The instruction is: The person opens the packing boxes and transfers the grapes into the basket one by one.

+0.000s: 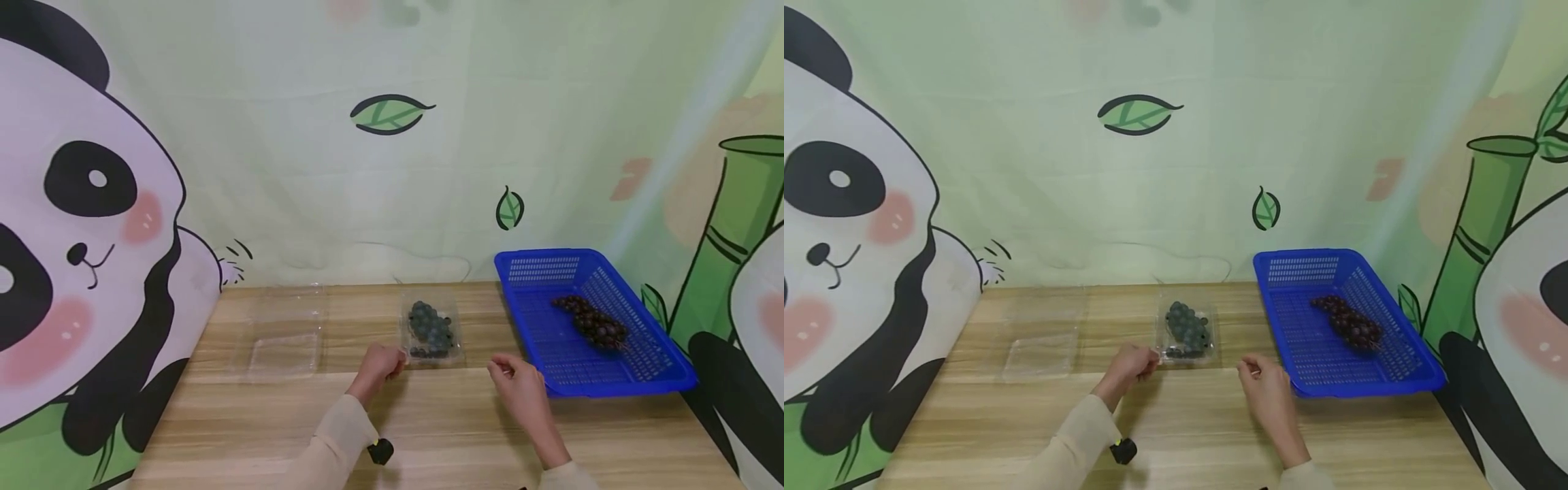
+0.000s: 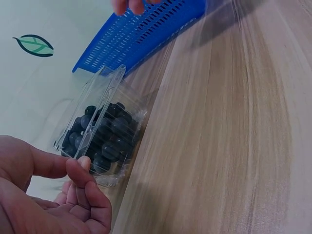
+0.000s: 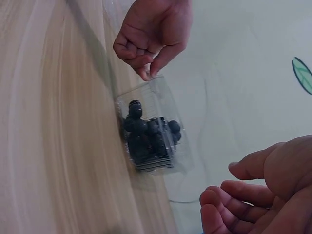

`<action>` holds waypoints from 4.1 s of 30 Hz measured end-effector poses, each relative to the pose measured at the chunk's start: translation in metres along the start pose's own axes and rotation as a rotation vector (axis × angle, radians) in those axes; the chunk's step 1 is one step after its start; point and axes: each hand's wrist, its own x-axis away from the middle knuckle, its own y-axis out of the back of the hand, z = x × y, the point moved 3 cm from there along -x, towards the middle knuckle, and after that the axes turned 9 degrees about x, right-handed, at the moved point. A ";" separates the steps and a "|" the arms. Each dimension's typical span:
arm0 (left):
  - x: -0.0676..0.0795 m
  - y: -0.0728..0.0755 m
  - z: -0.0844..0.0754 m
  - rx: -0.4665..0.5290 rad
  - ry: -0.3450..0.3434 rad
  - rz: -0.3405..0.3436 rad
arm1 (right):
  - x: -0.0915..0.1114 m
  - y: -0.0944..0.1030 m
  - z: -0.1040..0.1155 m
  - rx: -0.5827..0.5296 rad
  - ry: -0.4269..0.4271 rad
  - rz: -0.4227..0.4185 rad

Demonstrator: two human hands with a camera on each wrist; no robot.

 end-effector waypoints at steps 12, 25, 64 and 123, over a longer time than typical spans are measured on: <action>0.007 0.002 0.004 0.002 -0.025 0.011 | -0.009 -0.030 -0.005 -0.088 -0.093 0.172; 0.015 0.004 0.007 -0.011 -0.045 0.020 | -0.013 -0.051 0.000 -0.302 -0.212 0.249; 0.029 0.008 0.012 -0.088 -0.031 0.083 | -0.009 -0.068 -0.011 -0.594 -0.370 0.365; 0.091 0.012 0.036 -0.064 0.140 0.274 | 0.043 -0.040 -0.028 -0.543 -0.219 0.661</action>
